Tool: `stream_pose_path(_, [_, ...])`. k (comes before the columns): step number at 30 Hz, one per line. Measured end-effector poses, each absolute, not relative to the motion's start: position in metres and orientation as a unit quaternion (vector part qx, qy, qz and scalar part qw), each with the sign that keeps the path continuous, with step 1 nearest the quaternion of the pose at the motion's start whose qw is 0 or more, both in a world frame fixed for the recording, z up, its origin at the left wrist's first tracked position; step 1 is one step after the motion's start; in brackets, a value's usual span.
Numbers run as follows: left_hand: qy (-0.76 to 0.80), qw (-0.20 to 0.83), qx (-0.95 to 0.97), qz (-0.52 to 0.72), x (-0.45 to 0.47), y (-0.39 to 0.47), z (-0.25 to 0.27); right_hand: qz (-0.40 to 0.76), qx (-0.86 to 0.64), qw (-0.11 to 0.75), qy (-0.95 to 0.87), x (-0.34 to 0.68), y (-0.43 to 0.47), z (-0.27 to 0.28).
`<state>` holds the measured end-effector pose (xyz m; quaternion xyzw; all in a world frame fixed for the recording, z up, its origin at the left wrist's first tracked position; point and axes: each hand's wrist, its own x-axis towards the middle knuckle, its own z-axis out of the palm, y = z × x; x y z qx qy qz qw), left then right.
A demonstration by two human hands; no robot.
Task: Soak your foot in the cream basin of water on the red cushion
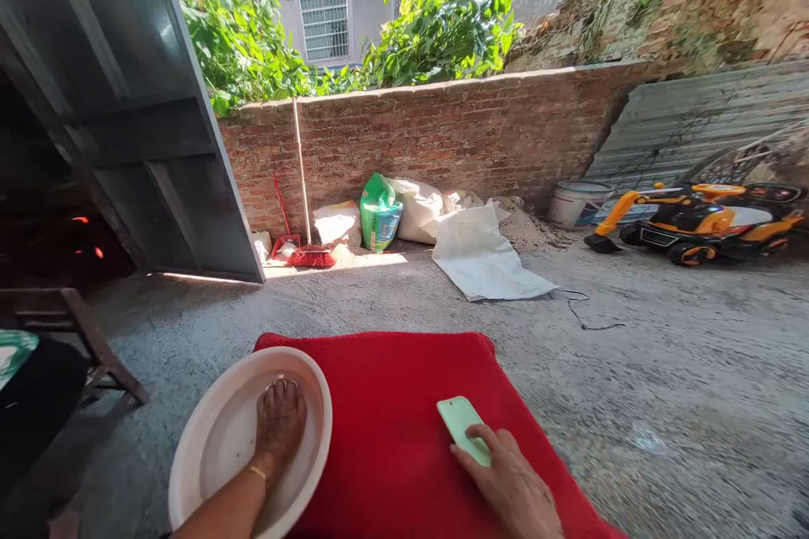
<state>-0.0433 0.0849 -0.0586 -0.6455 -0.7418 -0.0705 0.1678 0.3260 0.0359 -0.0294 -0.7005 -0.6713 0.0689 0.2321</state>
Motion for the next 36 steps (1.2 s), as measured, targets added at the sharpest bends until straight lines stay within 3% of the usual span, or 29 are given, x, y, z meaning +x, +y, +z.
stream_pose_path(5, [-0.734, 0.173, -0.653, -0.065, -0.046, 0.084, -0.058, 0.157, -0.614, 0.198, -0.747, 0.206, 0.015, -0.036])
stream_pose_path(9, [-0.741, 0.15, -0.652, -0.057, -0.047, 0.083, -0.054, 0.173, -0.594, 0.15, -0.771, 0.169, 0.008, -0.039])
stream_pose_path(25, [-0.724, 0.157, -0.669, -0.056, -0.057, 0.088, -0.07, 0.039, -0.821, 0.193, -0.535, 0.409, 0.003, -0.013])
stream_pose_path(29, [-0.727, 0.145, -0.671, -0.013, -0.055, 0.091, -0.064, 0.054, -0.812, 0.23, -0.534, 0.391, 0.002, -0.016])
stream_pose_path(32, [-0.727, 0.075, -0.682, 0.01, -0.049, 0.096, -0.05, 0.095, -0.757, 0.264, -0.59, 0.35, 0.004, -0.018])
stream_pose_path(36, [-0.733, 0.015, -0.68, 0.023, -0.051, 0.104, -0.033, 0.129, -0.682, 0.25, -0.675, 0.285, 0.002, -0.016])
